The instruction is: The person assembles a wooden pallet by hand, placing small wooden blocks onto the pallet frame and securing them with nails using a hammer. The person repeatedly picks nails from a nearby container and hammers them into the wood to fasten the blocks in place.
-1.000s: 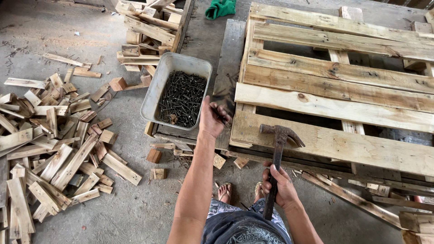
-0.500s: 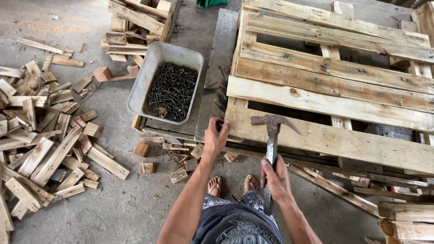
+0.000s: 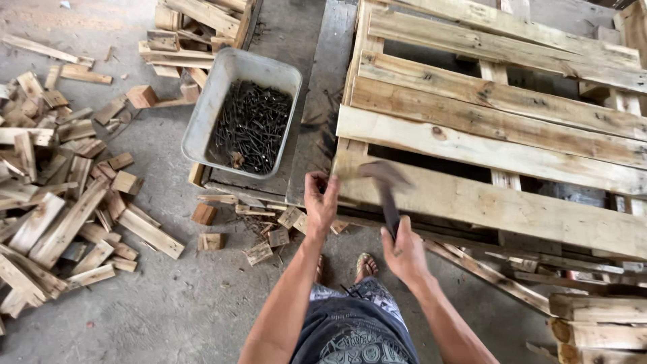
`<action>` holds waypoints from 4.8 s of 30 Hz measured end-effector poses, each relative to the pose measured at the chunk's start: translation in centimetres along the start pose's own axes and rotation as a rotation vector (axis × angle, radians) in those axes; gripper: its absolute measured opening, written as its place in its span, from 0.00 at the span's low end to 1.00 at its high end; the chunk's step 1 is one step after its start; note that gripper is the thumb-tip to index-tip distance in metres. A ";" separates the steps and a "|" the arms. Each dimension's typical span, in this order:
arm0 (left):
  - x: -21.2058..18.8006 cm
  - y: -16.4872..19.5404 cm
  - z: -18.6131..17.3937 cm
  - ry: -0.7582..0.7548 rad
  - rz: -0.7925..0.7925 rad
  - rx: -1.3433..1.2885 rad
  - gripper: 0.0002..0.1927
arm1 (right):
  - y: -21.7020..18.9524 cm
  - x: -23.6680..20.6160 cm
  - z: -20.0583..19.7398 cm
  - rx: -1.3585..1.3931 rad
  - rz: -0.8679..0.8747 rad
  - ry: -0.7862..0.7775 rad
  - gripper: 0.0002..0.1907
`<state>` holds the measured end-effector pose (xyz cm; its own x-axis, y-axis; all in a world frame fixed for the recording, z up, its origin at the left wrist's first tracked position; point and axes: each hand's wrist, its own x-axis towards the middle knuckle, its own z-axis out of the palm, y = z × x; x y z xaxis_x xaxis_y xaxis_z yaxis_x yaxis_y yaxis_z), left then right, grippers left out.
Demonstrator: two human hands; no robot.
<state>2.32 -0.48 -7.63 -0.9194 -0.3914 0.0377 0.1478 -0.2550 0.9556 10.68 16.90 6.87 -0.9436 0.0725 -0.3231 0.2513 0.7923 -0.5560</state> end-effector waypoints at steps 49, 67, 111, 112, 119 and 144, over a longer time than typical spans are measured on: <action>-31.1 -2.5 31.9 -0.619 -1.124 -0.418 0.06 | 52.2 -21.3 -10.4 0.888 0.554 0.397 0.13; -23.1 -10.9 61.4 -1.085 -0.590 0.137 0.10 | 58.3 -16.3 -19.3 1.084 0.639 0.605 0.11; -30.5 -18.4 67.7 -0.962 0.417 0.859 0.10 | 64.6 -6.2 -43.6 0.129 0.047 0.161 0.15; -30.2 -18.0 67.8 -0.994 0.377 0.794 0.07 | 65.0 -6.5 -43.6 0.179 0.059 0.159 0.14; -26.6 -15.1 66.0 -0.623 0.527 0.699 0.07 | 65.3 -11.3 -49.1 0.509 -0.658 0.787 0.06; -27.1 -15.6 65.6 -0.617 0.539 1.299 0.24 | 64.8 -6.2 -46.4 -0.077 0.362 -0.049 0.28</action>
<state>1.00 72.09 -4.34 -0.9144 0.3182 0.2504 0.3935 0.8440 0.3643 22.79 95.94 8.34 -0.7844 0.3289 -0.5258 0.5484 0.7639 -0.3402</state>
